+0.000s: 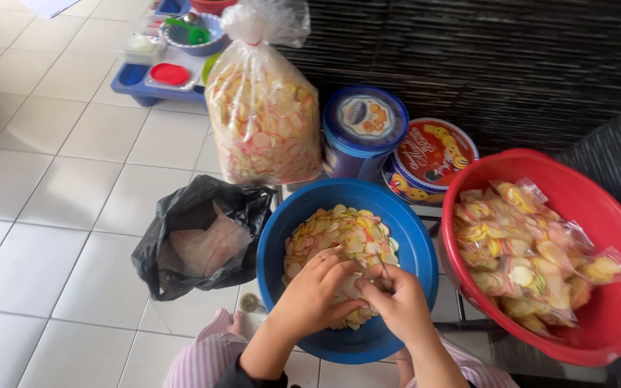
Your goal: Packaging small crackers into individual plastic bags using a spoon
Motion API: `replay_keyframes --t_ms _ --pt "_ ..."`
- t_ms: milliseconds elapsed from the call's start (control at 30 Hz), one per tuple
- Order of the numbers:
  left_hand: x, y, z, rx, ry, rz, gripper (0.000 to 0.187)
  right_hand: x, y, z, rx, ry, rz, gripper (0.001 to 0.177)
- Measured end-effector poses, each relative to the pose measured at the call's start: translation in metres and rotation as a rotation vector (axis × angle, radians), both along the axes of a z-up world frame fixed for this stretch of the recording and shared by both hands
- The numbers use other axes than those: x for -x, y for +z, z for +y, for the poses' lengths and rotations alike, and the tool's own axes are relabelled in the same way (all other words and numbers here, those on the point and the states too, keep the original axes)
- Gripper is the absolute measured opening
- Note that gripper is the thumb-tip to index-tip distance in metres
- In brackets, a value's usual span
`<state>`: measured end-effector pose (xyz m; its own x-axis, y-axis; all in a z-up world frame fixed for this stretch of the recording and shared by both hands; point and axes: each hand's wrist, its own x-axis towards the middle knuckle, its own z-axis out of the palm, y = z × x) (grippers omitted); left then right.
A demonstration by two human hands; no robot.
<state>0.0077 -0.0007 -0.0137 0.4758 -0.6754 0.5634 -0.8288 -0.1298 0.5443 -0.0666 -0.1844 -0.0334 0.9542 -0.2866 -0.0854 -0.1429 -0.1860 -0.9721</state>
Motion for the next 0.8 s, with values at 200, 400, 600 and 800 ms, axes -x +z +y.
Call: replay_keyframes --t_ms 200,400,600,800 --pt "-0.004 -0.023 -0.005 -0.087 0.092 -0.116 0.056 0.001 0.008 -0.001 0.283 -0.056 -0.115 0.016" --pt "-0.002 -0.031 -0.005 -0.255 0.014 -0.062 0.058 0.005 0.016 -0.005 0.517 0.224 -0.216 0.022" --pt "-0.008 -0.016 0.001 -0.279 0.003 0.150 0.075 0.005 0.012 -0.005 0.556 0.164 -0.449 0.009" --pt "-0.023 -0.005 0.016 -0.208 0.064 0.110 0.074 0.001 0.052 -0.038 0.585 0.023 0.170 0.051"
